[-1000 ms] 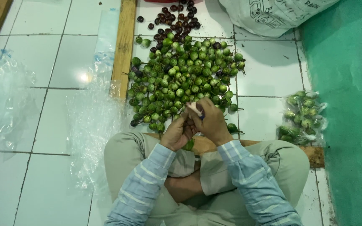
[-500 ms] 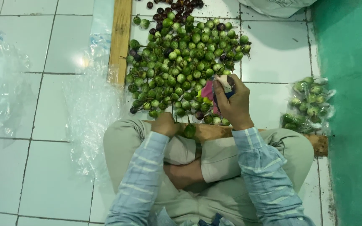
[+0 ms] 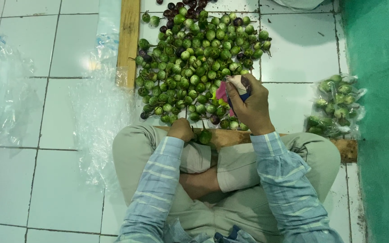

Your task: Picking small green fruits from a pile and placing them into small plastic bags before sealing them

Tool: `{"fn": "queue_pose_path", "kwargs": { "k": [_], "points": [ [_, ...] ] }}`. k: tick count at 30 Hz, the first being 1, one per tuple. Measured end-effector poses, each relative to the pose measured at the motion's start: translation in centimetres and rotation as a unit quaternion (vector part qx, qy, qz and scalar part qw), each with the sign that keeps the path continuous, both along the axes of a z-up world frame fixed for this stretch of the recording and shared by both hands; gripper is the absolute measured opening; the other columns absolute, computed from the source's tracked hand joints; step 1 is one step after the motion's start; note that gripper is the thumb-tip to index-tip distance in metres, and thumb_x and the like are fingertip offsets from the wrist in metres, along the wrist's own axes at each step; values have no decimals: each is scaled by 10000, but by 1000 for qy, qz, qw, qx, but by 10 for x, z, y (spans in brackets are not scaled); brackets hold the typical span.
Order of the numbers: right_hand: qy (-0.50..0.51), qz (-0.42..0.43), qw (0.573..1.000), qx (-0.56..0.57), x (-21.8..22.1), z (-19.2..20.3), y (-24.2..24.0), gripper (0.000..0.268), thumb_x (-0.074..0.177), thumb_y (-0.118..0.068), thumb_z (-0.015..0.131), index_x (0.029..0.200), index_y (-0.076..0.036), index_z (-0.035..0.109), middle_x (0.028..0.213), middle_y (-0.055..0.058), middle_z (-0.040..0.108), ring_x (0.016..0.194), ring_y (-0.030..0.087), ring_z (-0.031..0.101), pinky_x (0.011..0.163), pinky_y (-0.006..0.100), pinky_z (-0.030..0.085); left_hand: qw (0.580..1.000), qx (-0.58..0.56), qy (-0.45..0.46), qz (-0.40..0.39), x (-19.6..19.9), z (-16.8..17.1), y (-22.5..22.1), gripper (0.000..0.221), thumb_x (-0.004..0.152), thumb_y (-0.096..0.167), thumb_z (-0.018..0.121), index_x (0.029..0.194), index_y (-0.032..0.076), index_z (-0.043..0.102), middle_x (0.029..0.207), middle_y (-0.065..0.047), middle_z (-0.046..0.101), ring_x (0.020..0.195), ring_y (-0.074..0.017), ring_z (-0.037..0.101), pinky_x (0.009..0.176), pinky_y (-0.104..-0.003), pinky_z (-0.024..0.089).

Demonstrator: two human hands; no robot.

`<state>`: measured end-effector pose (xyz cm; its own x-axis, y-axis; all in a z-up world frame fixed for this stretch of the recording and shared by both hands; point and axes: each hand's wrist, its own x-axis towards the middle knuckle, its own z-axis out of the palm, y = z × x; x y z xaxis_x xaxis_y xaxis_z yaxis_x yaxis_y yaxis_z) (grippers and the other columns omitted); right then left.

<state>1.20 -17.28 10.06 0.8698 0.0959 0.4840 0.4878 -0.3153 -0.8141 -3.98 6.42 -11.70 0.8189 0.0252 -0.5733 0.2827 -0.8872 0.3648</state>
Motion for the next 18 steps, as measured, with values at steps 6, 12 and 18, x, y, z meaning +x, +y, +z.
{"fn": "queue_pose_path", "kwargs": {
  "k": [6, 12, 18],
  "points": [
    [81, -19, 993, 80, -2, 9, 3, 177, 1073, -247, 676, 984, -95, 661, 634, 113, 628, 586, 162, 657, 563, 284, 518, 997, -74, -3, 33, -1, 51, 11, 444, 818, 339, 766, 560, 11, 613, 497, -146, 559, 443, -197, 554, 503, -385, 528],
    [104, -31, 991, 81, 3, 4, -1, 225, 1101, -305, 609, 1058, -86, 642, 635, 118, 583, 634, 163, 618, 646, 341, 526, 993, -30, -65, 96, 17, 90, 16, 381, 856, 313, 739, 944, -58, 752, 846, -261, 737, 864, -429, 752, 671, -547, 610],
    [196, -102, 954, 202, 12, -3, -5, 255, 1102, -384, 549, 1064, -152, 647, 629, 49, 580, 548, 113, 598, 525, 237, 485, 988, -34, -143, 38, 32, 108, -3, 302, 898, 194, 648, 1089, -21, 741, 1007, -257, 733, 991, -462, 721, 811, -558, 597]
  ]
}}
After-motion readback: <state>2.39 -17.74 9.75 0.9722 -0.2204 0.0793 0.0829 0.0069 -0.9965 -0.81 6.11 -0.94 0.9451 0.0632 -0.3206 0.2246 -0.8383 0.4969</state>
